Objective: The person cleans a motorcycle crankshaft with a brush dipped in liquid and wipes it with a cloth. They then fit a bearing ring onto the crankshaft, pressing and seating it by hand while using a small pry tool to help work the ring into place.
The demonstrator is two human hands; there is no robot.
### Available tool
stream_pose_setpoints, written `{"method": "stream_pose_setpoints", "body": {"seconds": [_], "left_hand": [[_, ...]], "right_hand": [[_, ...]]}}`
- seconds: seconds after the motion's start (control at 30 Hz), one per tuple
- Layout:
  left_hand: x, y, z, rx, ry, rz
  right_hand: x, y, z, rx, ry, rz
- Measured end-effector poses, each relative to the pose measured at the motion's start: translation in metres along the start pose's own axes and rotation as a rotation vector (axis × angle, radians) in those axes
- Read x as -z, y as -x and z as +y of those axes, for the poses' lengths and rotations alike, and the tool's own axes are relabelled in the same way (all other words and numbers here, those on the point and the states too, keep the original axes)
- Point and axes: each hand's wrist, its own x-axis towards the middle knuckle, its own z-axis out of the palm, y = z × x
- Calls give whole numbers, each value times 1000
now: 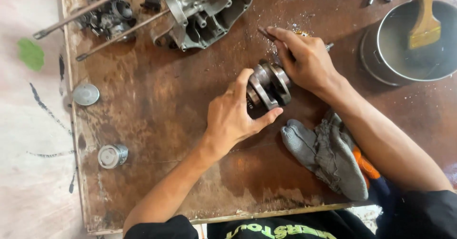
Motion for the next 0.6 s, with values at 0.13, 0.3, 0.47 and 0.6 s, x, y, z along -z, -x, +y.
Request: {"method": "stream_pose_setpoints", "body": {"seconds": [0.13, 0.3, 0.47, 0.6], "left_hand": [[16, -15, 14, 158, 49, -71], [35, -40, 12, 403, 281, -472], [25, -42, -2, 328, 368, -398], [27, -42, 5, 341, 318, -380]], "right_hand": [[6, -3, -6, -83, 17, -55], [5, 1, -1, 3, -25, -47], [4, 3, -1, -7, -35, -67], [2, 1, 1, -9, -46, -22]]}}
